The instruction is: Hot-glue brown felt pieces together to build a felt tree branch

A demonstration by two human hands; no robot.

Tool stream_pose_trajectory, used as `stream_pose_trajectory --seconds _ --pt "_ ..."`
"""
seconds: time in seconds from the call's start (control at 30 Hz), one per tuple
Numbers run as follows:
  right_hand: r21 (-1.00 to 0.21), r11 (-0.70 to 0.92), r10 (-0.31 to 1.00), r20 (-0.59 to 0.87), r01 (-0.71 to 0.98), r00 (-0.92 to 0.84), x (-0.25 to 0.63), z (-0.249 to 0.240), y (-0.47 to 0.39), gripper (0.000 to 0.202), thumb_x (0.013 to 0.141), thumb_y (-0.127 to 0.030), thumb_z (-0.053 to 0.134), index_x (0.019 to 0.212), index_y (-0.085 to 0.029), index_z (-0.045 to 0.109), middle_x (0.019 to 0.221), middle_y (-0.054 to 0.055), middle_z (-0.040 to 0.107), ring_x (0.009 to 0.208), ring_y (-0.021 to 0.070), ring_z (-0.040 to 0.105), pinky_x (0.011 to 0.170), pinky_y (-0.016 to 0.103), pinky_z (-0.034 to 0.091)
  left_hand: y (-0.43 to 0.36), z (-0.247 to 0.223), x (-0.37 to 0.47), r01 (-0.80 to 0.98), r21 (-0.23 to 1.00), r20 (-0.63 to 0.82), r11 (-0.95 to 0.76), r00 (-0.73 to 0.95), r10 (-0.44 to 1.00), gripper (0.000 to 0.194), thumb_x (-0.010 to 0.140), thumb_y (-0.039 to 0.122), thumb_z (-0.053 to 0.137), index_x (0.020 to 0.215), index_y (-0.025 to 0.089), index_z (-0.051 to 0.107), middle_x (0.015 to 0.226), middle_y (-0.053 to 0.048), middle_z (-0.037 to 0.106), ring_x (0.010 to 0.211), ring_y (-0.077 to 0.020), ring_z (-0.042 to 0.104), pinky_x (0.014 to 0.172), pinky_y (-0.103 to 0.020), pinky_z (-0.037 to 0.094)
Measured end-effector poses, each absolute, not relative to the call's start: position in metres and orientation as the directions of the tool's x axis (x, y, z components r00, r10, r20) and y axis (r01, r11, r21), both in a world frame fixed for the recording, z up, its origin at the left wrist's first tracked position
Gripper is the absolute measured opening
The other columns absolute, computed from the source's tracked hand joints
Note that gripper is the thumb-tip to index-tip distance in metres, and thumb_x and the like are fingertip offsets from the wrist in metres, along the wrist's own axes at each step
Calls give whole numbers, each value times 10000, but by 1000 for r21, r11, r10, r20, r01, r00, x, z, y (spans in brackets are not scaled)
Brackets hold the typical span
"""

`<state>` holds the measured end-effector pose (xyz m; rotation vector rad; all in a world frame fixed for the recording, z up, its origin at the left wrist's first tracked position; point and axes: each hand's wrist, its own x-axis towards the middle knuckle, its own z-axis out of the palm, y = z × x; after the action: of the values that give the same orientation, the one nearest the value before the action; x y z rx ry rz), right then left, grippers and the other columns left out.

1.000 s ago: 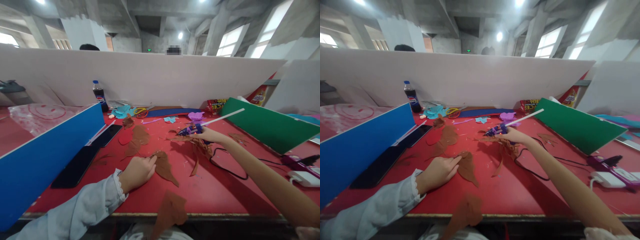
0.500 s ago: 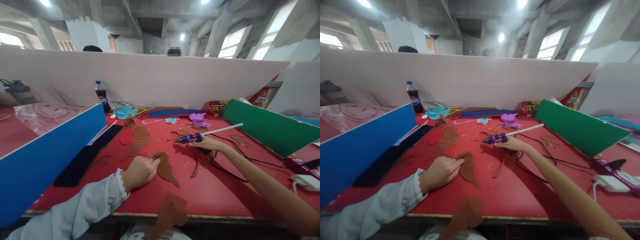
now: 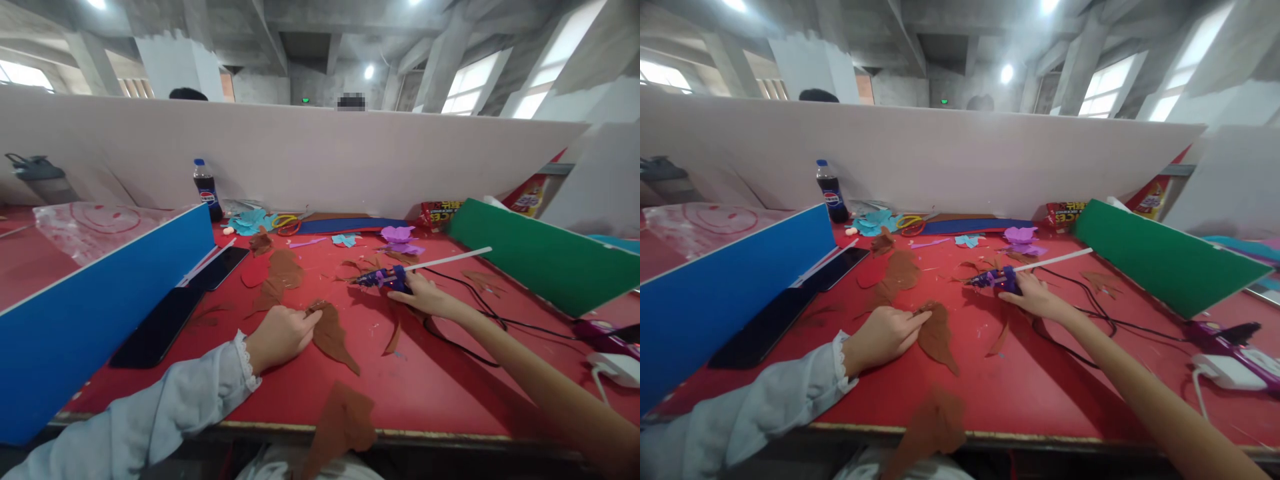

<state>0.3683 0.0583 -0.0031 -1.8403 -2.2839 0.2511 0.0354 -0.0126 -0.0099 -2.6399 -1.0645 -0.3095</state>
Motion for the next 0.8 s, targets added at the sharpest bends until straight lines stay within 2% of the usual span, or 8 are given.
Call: stream_pose_trajectory --seconds 0.1,0.27,0.43,0.5,0.57,0.67,0.73,0.8 --pt "-182 175 983 83 968 -162 369 -6 55 481 762 -535 444 1114 -211 488 1136 140 550 1035 335 498 788 465 410 -10 -9 34 719 -194 289 -667 692 661 311 858 201 399 1147 185 514 686 -28 627 610 -157 602 494 -244 360" --pt "-78 93 979 187 993 -77 365 -12 40 482 768 -582 414 1012 -175 500 1028 158 554 969 309 515 745 426 418 -6 -6 32 736 -209 289 -644 675 678 318 860 221 414 1159 179 514 680 -26 625 597 -158 604 479 -250 342" --pt "151 136 903 389 979 -185 362 -10 19 401 834 -458 390 1048 -133 489 1029 181 534 995 314 487 731 385 388 -5 -7 31 742 -224 298 -632 669 681 318 862 228 416 1162 185 514 676 -20 630 584 -163 604 462 -245 317" --pt "243 132 856 461 961 -234 359 -3 7 348 851 -382 388 1015 -96 500 935 176 544 870 296 518 669 361 371 -5 -8 31 741 -226 301 -633 671 678 321 864 230 413 1167 185 510 668 -17 631 575 -163 601 456 -244 305" --pt "292 204 819 471 934 -327 351 6 -4 235 856 -300 390 895 -114 530 811 133 538 757 256 515 629 337 348 -4 -8 30 739 -224 304 -635 672 675 315 867 234 410 1162 188 512 672 -16 636 575 -162 601 454 -245 297" --pt "212 459 769 391 863 -505 328 19 -18 185 857 -192 387 719 -171 508 736 73 517 710 199 509 628 300 352 -3 -6 30 744 -218 309 -631 666 679 300 870 243 406 1142 199 524 676 -15 642 585 -165 604 451 -246 284" --pt "106 577 743 343 810 -575 309 22 -21 192 861 -157 393 709 -174 508 725 50 521 694 173 512 640 284 365 -1 -2 29 765 -213 310 -607 643 701 287 875 250 392 1118 209 540 675 -17 645 591 -167 607 452 -247 276" --pt "63 702 678 247 710 -692 291 20 -20 194 867 -159 406 715 -172 525 746 46 539 715 170 511 668 286 375 3 4 26 805 -199 314 -559 593 742 269 878 250 379 1064 221 570 702 -23 656 614 -167 613 463 -244 280"
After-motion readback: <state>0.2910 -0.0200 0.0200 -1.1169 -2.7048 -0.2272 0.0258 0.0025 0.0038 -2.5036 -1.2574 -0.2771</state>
